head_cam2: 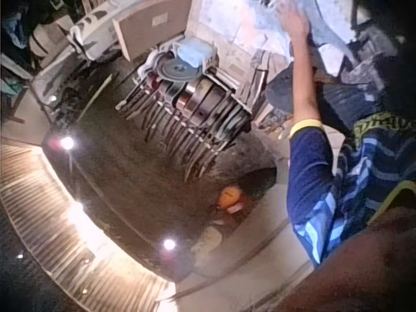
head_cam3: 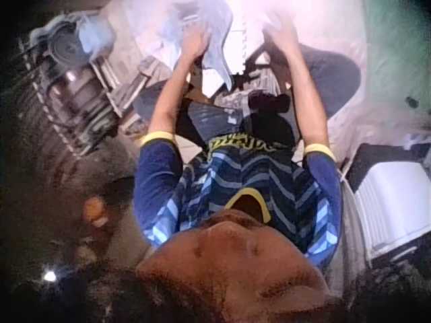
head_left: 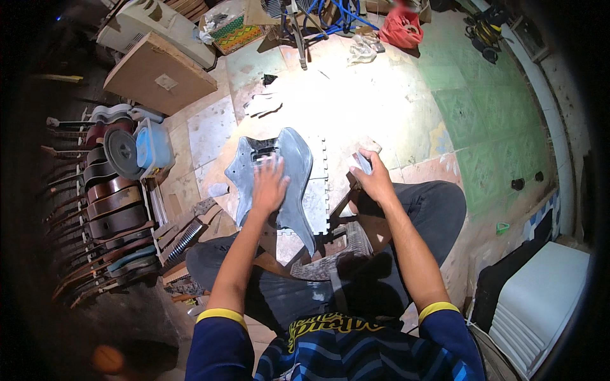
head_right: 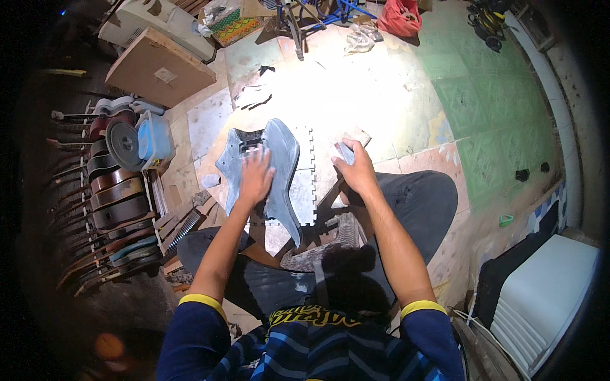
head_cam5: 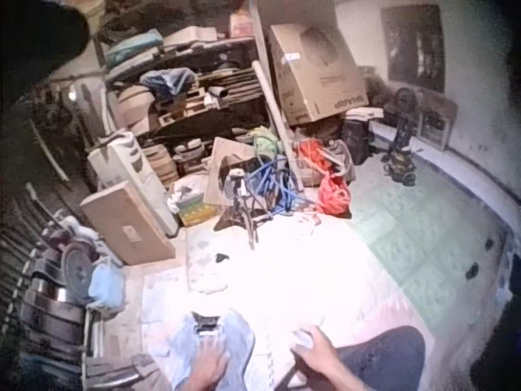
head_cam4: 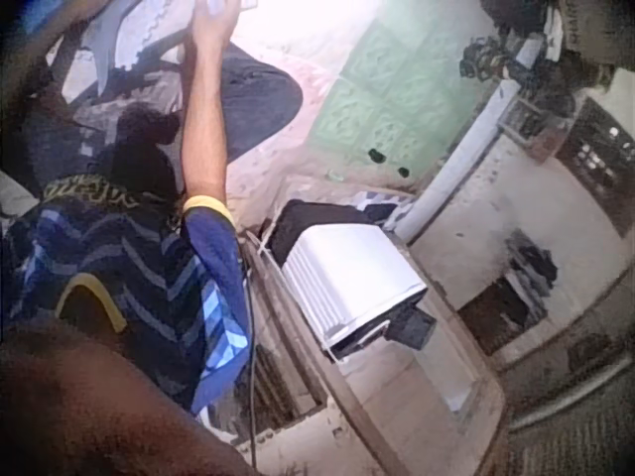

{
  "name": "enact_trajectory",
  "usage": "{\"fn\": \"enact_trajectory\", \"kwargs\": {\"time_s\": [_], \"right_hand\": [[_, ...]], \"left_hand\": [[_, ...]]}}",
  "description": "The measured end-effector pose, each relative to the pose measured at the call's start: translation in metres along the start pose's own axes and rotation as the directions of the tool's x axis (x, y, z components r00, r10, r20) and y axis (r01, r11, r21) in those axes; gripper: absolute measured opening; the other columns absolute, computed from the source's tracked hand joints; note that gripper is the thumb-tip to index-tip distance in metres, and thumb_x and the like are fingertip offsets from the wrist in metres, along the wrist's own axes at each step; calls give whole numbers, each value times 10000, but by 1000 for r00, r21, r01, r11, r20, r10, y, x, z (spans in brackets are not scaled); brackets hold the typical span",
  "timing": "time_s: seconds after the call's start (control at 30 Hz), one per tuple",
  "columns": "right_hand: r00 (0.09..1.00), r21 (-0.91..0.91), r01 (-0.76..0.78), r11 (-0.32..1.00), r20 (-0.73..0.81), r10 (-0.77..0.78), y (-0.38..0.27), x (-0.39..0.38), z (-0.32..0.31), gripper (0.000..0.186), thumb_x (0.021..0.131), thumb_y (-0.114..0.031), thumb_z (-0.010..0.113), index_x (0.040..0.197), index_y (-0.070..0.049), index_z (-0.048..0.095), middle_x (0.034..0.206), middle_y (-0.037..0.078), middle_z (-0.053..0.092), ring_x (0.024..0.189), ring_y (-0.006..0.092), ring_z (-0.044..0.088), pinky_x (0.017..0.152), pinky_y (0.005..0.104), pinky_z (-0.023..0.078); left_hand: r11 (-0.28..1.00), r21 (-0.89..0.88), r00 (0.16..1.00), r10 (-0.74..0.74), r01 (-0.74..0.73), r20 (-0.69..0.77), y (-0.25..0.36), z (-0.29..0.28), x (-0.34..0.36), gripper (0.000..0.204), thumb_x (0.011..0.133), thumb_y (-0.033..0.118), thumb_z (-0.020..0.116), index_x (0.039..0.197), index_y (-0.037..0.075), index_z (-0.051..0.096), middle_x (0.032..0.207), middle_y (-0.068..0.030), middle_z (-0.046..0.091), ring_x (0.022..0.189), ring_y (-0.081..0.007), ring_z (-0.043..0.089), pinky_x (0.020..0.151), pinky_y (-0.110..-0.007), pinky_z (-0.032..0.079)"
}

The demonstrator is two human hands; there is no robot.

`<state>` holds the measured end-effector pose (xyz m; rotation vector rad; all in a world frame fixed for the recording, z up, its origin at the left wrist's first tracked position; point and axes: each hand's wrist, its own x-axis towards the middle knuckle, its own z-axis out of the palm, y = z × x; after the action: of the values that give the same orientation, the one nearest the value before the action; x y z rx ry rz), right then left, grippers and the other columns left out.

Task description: The person sands the surface of a guitar body using a piece of sandpaper, moving their hand back and forth over the instrument.

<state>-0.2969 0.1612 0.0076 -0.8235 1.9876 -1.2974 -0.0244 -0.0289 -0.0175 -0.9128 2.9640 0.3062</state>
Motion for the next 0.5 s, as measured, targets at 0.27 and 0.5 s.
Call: {"fn": "enact_trajectory", "kwargs": {"time_s": [0.27,0.5], "right_hand": [[999,35,19,999,33,-20,8,-2,-2,575,874,-168,800,1370,3,563,1307,218,667,1219,312,646,1053,388,488],[999,-32,-26,999,23,26,4,-12,-11,560,897,-159,780,1387,-9,554,1325,197,665,1230,280,640,1051,380,487]], "left_hand": [[984,-144,954,143,-107,263,90,19,-15,633,1015,400,523,1518,20,462,1570,-228,460,1495,-387,385,1245,-539,257],[949,-308,994,-86,61,-69,91,9,-61,763,1004,434,605,1575,-7,357,1635,-256,361,1556,-399,270,1272,-567,166]]}}
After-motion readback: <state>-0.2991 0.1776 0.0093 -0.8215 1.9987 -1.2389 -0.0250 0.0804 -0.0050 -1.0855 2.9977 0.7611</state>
